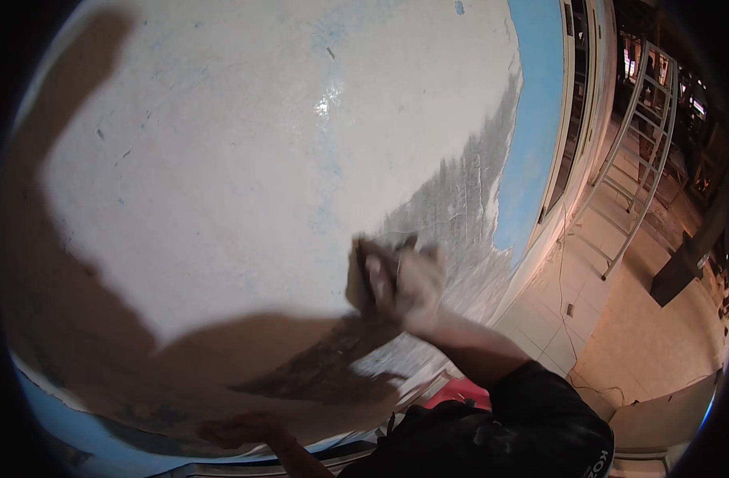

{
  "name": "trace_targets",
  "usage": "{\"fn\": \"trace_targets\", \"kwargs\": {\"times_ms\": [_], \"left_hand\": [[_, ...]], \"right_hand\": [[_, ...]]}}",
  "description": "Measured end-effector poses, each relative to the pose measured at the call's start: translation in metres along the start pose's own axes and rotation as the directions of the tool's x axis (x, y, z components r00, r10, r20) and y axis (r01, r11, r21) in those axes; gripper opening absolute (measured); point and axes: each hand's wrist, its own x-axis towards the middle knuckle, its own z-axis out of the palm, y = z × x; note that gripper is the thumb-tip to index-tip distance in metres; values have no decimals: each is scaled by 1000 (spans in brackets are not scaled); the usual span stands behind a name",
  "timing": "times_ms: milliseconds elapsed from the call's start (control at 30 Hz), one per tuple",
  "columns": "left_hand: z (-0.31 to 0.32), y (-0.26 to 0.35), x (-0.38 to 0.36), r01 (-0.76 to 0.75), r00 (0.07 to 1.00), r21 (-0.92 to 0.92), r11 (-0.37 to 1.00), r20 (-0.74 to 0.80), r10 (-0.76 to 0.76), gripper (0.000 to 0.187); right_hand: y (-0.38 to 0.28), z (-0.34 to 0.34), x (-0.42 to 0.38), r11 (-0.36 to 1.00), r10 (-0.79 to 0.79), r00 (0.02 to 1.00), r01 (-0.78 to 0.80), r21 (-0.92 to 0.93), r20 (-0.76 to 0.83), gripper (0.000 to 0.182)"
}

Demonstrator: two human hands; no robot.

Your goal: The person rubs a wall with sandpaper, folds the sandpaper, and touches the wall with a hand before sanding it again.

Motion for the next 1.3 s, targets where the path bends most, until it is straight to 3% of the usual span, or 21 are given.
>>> {"fn": "trace_targets", "kwargs": {"times_ms": [100, 200, 333, 500, 600, 633, 733, 767, 867, 1033, 1133, 1167, 1300], "left_hand": [[-3, 4, 2, -11, 1000, -8, 1000, 2, 11, 51], [0, -3, 0, -7, 1000, -2, 1000, 17, 7, 50], [-1, -2, -3, -6, 1000, -12, 1000, 29, 6, 50], [0, 1, -2, 0, 1000, 15, 1000, 19, 0, 51], [-1, -1, 0, -47, 999, -2, 999, 26, 47, 51], [-3, 2, -1, -33, 999, 2, 999, 43, 33, 51], [-3, -2, -3, -11, 999, -11, 1000, 47, 12, 52], [0, -3, -5, -1, 999, -21, 1000, 37, 2, 52], [2, -8, -7, -40, 999, -28, 999, 17, 41, 53], [1, -6, -6, -33, 999, -17, 999, 22, 33, 53], [-1, -4, -3, -36, 999, -11, 999, 20, 36, 53], [-1, -2, -2, -31, 999, -3, 1000, 19, 31, 52], [-2, -2, -2, -22, 999, 6, 1000, 25, 21, 52]], "right_hand": [[-8, -1, -23, 996, 37, 999, -38, 77, 17, 33], [0, -4, 5, 999, -52, 996, 52, 1, 66, 33], [0, 3, 31, 999, -32, 999, 32, 15, -24, 33], [2, -5, -24, 1000, -14, 998, 15, -5, 65, 34], [5, -1, 2, 999, -50, 998, 50, -17, 23, 17], [2, 1, 23, 997, -54, 998, 52, -55, -29, 34], [-1, 4, 29, 1000, -12, 999, 12, -9, -43, 33], [7, 12, 3, 997, -78, 992, 78, -1, -101, 32], [-4, 0, -29, 998, 13, 1000, -13, 66, -5, 32], [1, 0, 14, 998, -57, 998, 57, -14, -5, 34], [0, 2, 5, 999, -32, 998, 32, -14, -51, 34], [-1, -5, -10, 999, -35, 998, 34, 20, 58, 27], [-5, -7, -32, 999, -46, 998, 45, 30, 51, 28]]}}
